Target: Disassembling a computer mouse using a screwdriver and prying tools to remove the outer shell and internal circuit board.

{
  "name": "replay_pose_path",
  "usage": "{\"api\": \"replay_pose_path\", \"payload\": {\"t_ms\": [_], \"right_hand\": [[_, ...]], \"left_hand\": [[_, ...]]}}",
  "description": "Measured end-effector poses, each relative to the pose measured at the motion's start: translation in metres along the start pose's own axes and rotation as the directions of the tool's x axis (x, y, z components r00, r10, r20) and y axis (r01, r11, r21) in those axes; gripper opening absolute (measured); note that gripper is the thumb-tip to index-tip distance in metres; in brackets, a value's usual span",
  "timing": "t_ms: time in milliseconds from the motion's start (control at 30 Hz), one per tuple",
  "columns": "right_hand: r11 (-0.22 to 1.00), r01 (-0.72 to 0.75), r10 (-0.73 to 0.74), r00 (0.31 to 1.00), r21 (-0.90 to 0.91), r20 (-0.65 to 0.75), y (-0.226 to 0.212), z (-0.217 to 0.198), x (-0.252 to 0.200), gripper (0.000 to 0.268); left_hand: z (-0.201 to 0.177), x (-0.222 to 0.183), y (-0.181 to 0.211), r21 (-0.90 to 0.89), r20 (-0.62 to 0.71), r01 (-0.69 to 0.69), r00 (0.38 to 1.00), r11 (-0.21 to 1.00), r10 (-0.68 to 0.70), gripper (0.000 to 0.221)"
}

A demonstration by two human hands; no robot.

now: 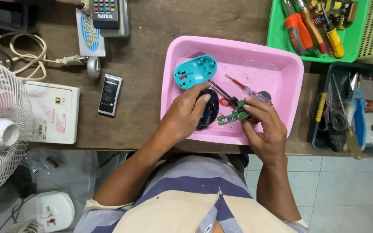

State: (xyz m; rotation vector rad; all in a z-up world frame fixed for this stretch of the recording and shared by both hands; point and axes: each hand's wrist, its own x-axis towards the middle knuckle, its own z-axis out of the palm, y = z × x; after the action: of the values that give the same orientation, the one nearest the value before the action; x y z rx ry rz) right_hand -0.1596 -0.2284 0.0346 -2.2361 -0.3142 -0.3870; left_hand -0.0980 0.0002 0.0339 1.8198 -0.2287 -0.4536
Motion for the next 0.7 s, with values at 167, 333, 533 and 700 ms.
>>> {"api": "replay_pose_path", "payload": {"t_ms": [167, 333, 533, 700], "right_hand": [[1.0, 0.011, -0.011, 0.999, -0.014, 0.033, 0.002, 0.0, 0.003, 0.029], [0.999, 0.016, -0.014, 0.997, -0.037, 0.076, 0.007, 0.0, 0.005, 0.031], [0.997, -0.012, 0.019, 0.994, -0.07, 0.105, 0.014, 0.003, 0.007, 0.033], [0.999, -0.027, 0.031, 0.992, -0.036, 0.119, 0.014, 0.007, 0.01, 0.033]], "left_hand": [[0.01, 0.002, -0.015, 0.167, -0.065, -0.084, 0.993, 0.982, 0.096, 0.036], [0.011, -0.003, -0.011, 0.408, -0.128, -0.127, 0.973, 0.904, 0.194, 0.033], [0.007, -0.011, 0.008, 0.481, -0.175, -0.215, 0.926, 0.85, 0.333, 0.03], [0.01, -0.015, 0.02, 0.198, 0.036, -0.202, 0.979, 0.959, 0.198, 0.044]]}}
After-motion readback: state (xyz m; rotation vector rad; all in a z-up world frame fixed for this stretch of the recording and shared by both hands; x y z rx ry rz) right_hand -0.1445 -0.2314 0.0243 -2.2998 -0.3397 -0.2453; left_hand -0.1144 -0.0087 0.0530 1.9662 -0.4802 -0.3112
